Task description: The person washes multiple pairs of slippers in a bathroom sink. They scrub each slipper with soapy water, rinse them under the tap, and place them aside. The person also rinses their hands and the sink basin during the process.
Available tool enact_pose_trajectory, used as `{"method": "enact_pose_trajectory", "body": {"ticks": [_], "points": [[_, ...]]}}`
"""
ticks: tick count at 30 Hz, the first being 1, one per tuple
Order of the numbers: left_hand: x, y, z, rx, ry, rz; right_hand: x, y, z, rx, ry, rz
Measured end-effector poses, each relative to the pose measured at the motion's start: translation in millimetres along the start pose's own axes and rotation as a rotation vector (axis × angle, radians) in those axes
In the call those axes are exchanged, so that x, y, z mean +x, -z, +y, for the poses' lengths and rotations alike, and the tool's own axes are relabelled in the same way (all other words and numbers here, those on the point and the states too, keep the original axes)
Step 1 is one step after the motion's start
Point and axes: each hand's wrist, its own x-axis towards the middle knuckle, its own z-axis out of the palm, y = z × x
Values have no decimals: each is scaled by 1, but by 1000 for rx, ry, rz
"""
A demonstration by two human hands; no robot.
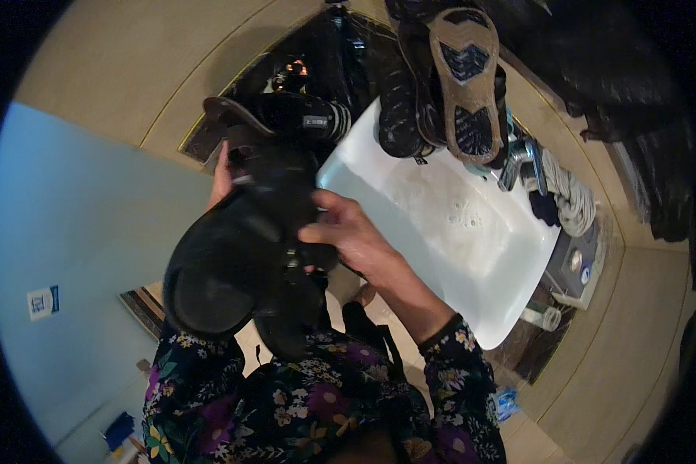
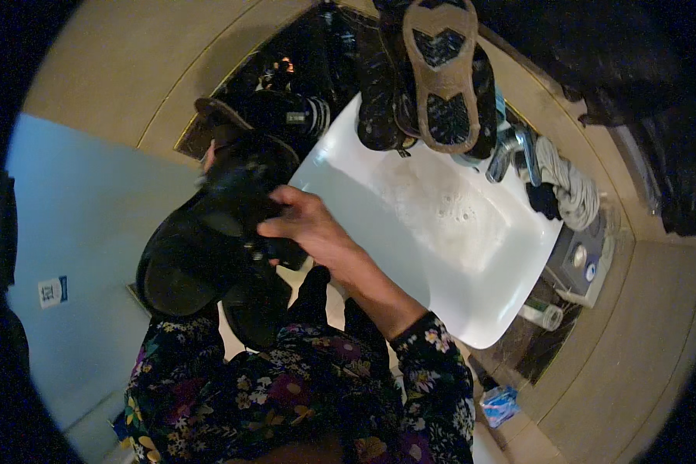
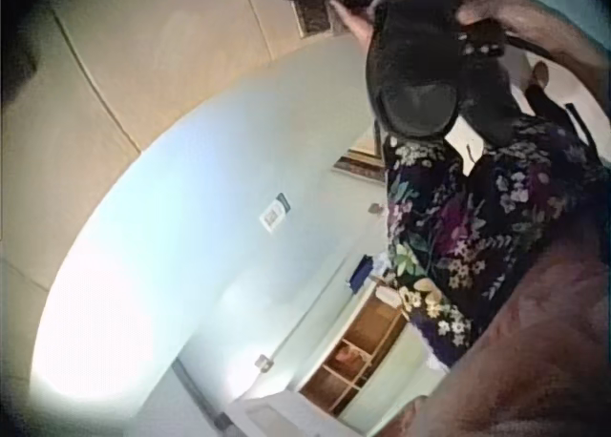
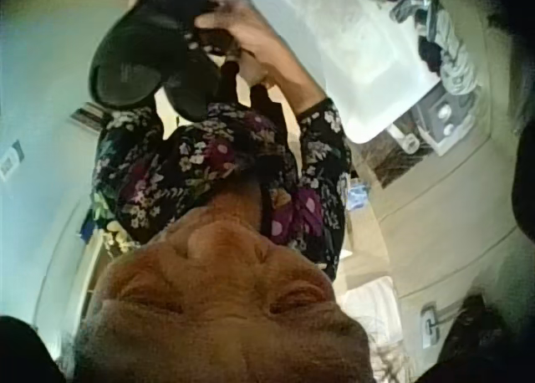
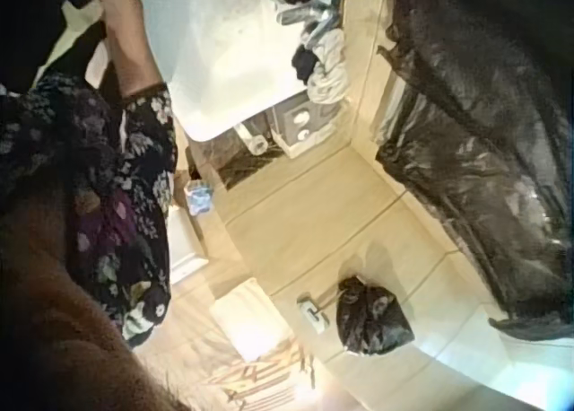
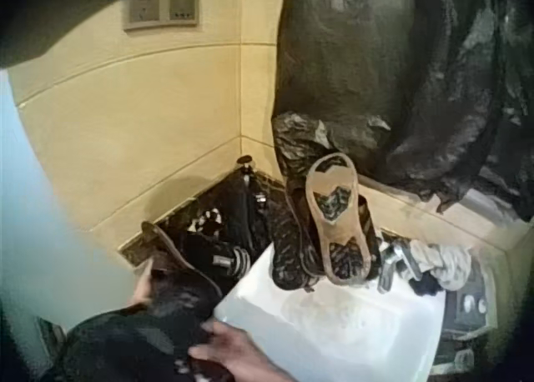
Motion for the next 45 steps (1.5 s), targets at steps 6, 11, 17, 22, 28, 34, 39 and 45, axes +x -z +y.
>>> {"method": "enact_pose_trajectory", "body": {"ticks": [6,11,17,22,28,34,39,45], "points": [[84,90,-44,-164,278,234,-67,32,-30,116,31,180],[109,77,-62,-207,188,404,-130,76,-26,-81,172,472],[73,74,-47,-49,128,563,-164,148,-5,-46,121,855],[43,82,-42,256,-278,518,-144,207,13,141,220,1055],[-31,-74,-50,545,-318,-193,-142,224,17,-633,18,904],[-7,-181,-150,1324,-592,-746,-165,218,-13,-1842,348,700],[6,-182,-201,1632,-642,-813,-154,247,24,-1859,215,626],[13,-193,-203,1655,-395,-812,-106,274,30,-1743,174,791]]}}
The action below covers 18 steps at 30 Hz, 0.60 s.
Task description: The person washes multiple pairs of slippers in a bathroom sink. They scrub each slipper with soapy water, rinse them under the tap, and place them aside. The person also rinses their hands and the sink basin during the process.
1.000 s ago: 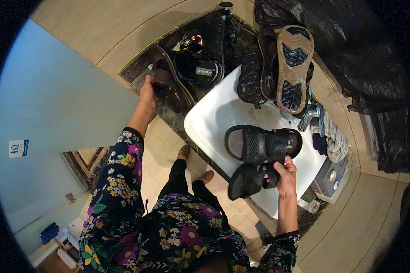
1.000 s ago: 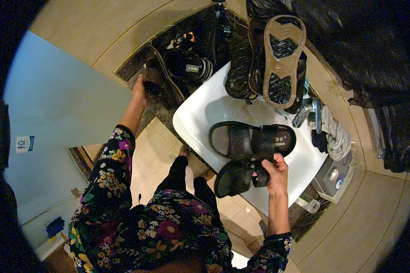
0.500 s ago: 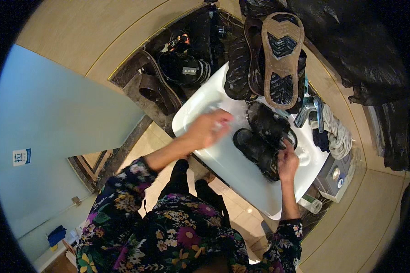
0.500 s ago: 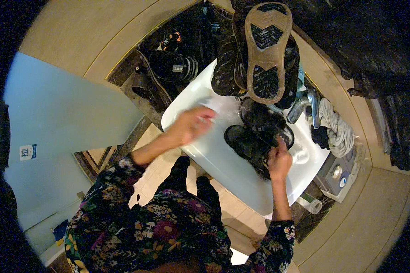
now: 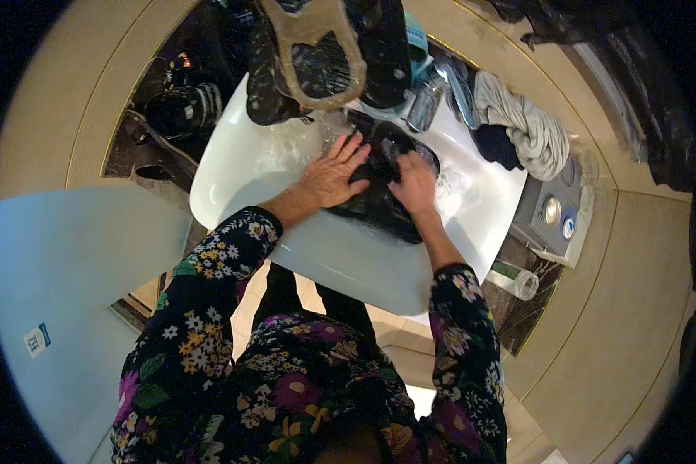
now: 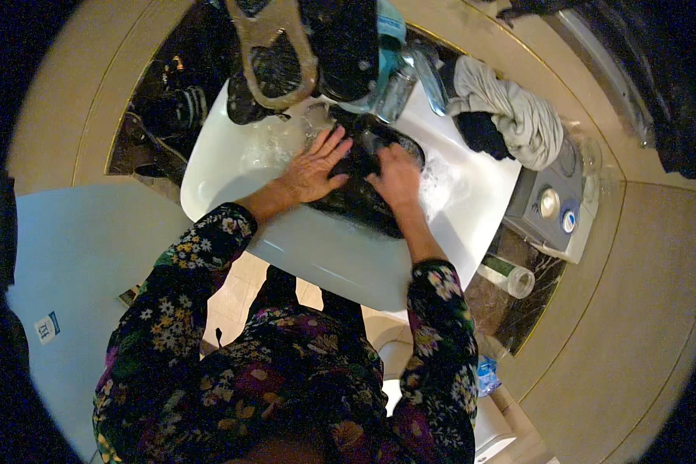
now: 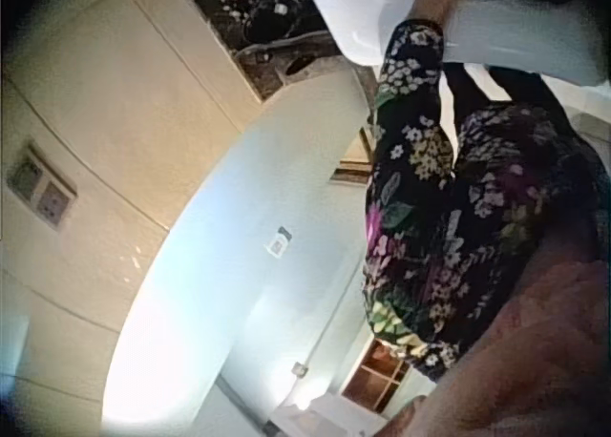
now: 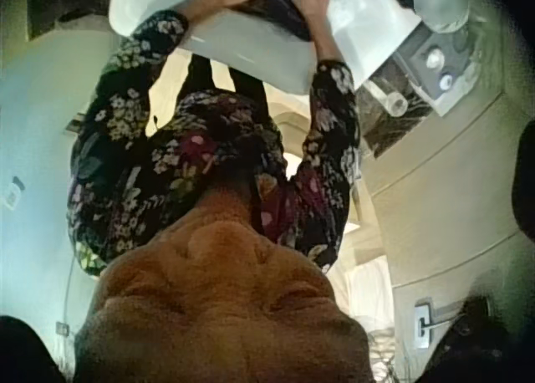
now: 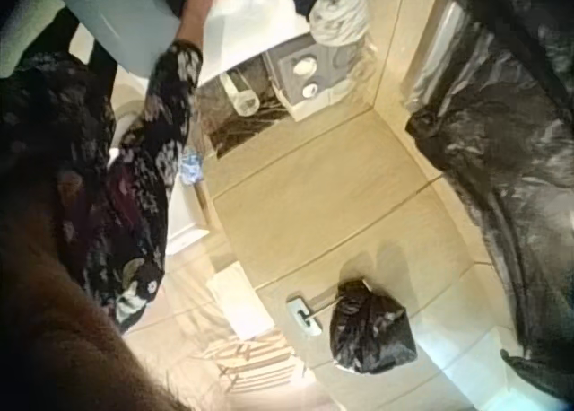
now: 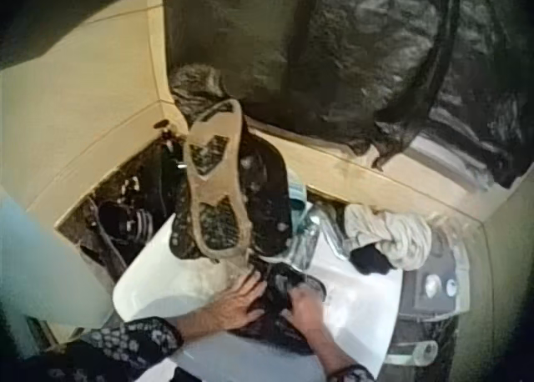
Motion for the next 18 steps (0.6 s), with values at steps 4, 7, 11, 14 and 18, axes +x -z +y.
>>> {"method": "enact_pose_trajectory", "body": {"ticks": [4,7,11,14,18], "points": [[8,-12,-10,92,-46,89,17,-4,-3,-112,45,-89],[10,-7,-17,33,6,23,12,-6,-9,-65,42,-159],[-7,-13,-26,-100,-39,-43,-13,2,-7,-12,182,-133],[-18,9,7,29,-25,-7,-42,21,7,39,215,-205],[-8,4,12,234,-67,139,-39,-4,12,-10,139,-91]]}}
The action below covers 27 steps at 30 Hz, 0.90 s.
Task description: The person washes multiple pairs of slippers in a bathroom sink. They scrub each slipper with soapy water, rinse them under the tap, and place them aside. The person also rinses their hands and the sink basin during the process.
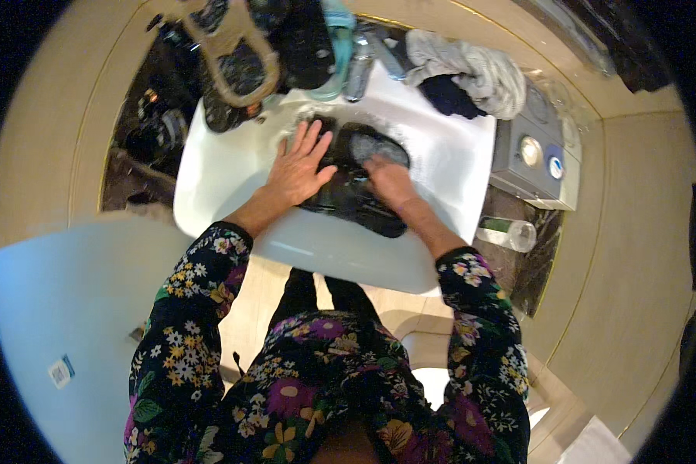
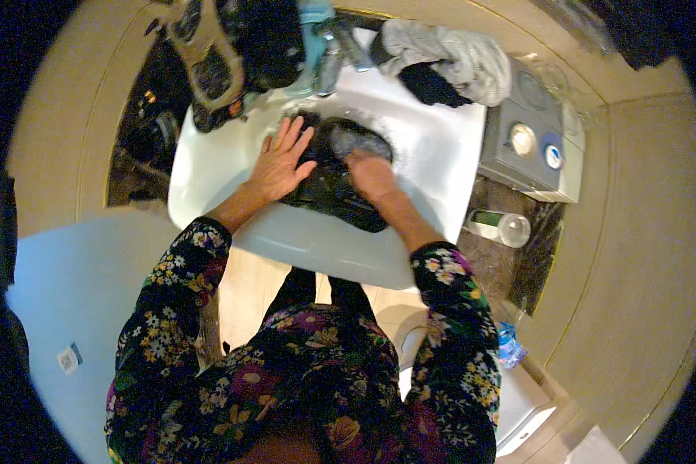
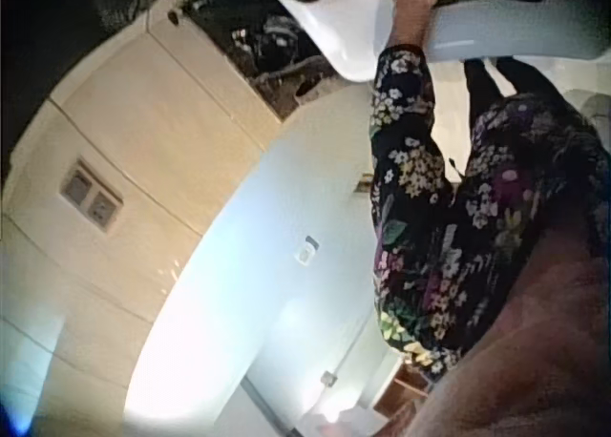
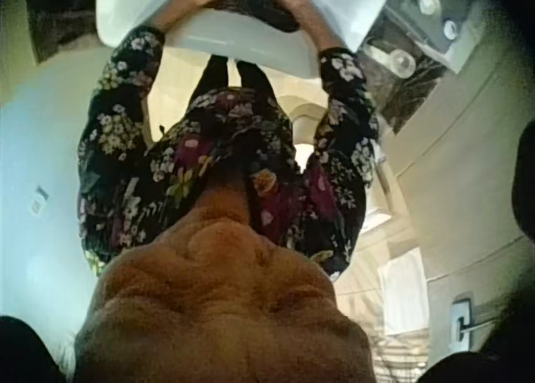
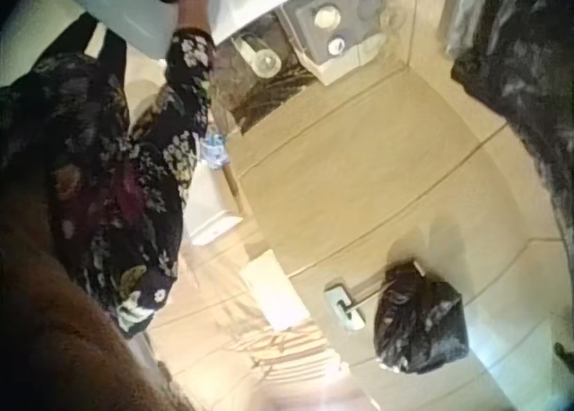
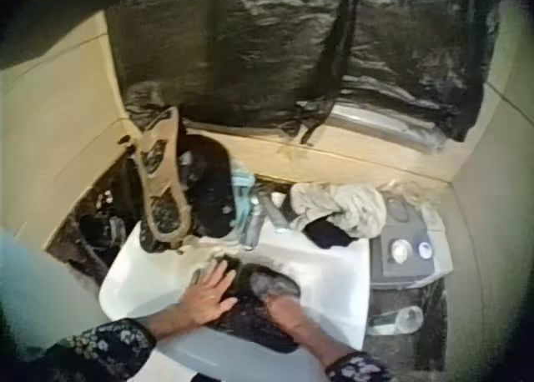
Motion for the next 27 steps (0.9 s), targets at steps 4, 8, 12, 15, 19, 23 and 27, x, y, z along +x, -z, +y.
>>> {"method": "enact_pose_trajectory", "body": {"ticks": [4,8,12,15,19,23,27], "points": [[7,-24,-12,-122,5,-48,32,-2,-19,-81,-281,-171],[10,-44,-21,-168,66,-215,49,18,-32,15,-442,-225],[7,-38,-11,-180,-81,159,43,23,-38,168,-386,-158],[10,-35,-20,-319,-110,144,25,-9,-31,117,-185,4],[-8,-15,-16,-303,-24,110,-16,1,-11,-22,111,105],[-8,-27,-24,-167,-33,242,-16,8,-8,-63,77,61],[2,-36,-20,-63,25,64,18,13,-22,-79,-207,-154]]}}
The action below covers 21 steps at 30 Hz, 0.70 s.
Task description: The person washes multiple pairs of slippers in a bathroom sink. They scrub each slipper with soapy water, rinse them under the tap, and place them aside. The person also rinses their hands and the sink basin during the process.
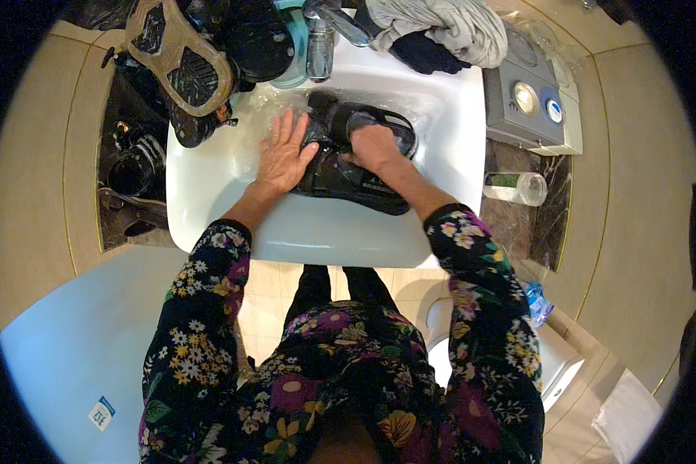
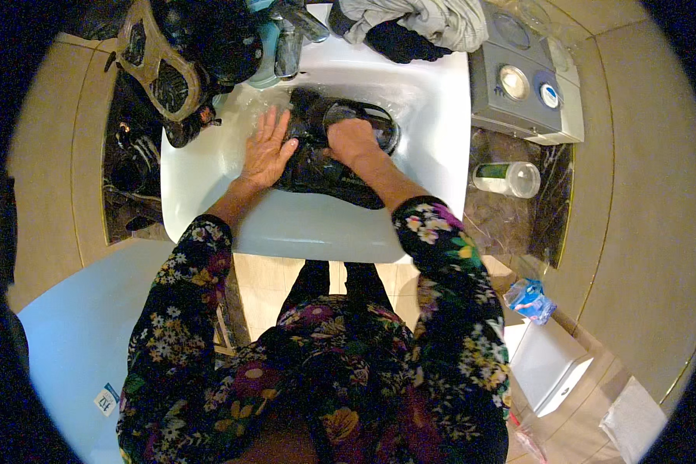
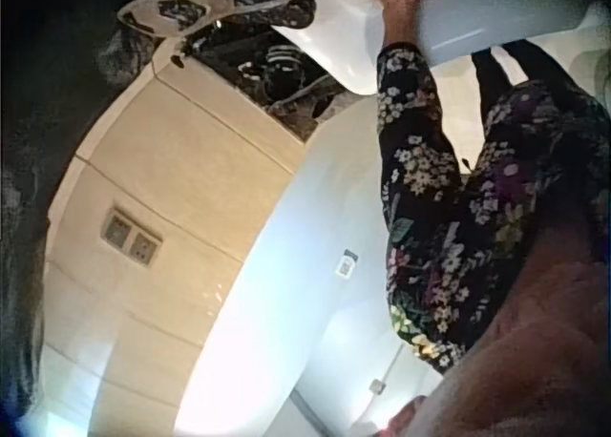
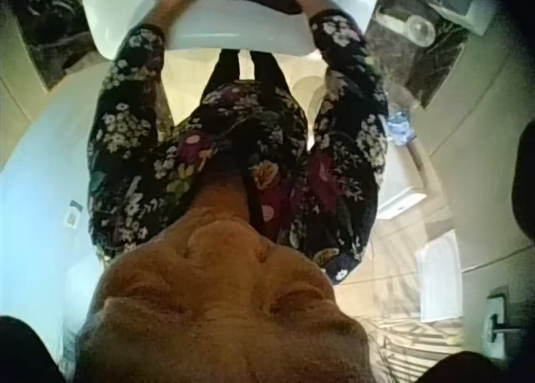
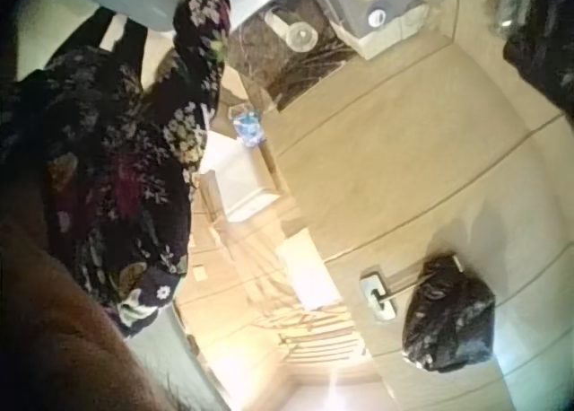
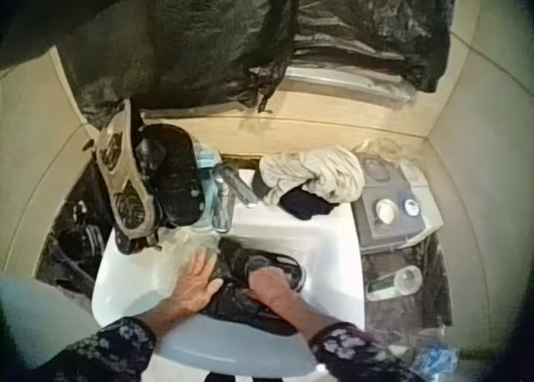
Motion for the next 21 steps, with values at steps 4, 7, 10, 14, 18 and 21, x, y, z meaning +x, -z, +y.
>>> {"method": "enact_pose_trajectory", "body": {"ticks": [4,7,10,14,18,21], "points": [[3,-1,8,28,160,-182,18,8,-9,11,-156,3],[8,19,20,3,199,-312,24,-1,-17,62,-262,69],[7,1,0,66,1,-24,-3,-6,-22,38,-12,81],[7,-1,-26,-8,90,-280,-40,1,17,-9,326,262],[-27,26,-12,-430,108,-338,-51,9,40,-87,301,200],[-35,31,-7,-292,110,-337,-33,9,28,47,234,95]]}}
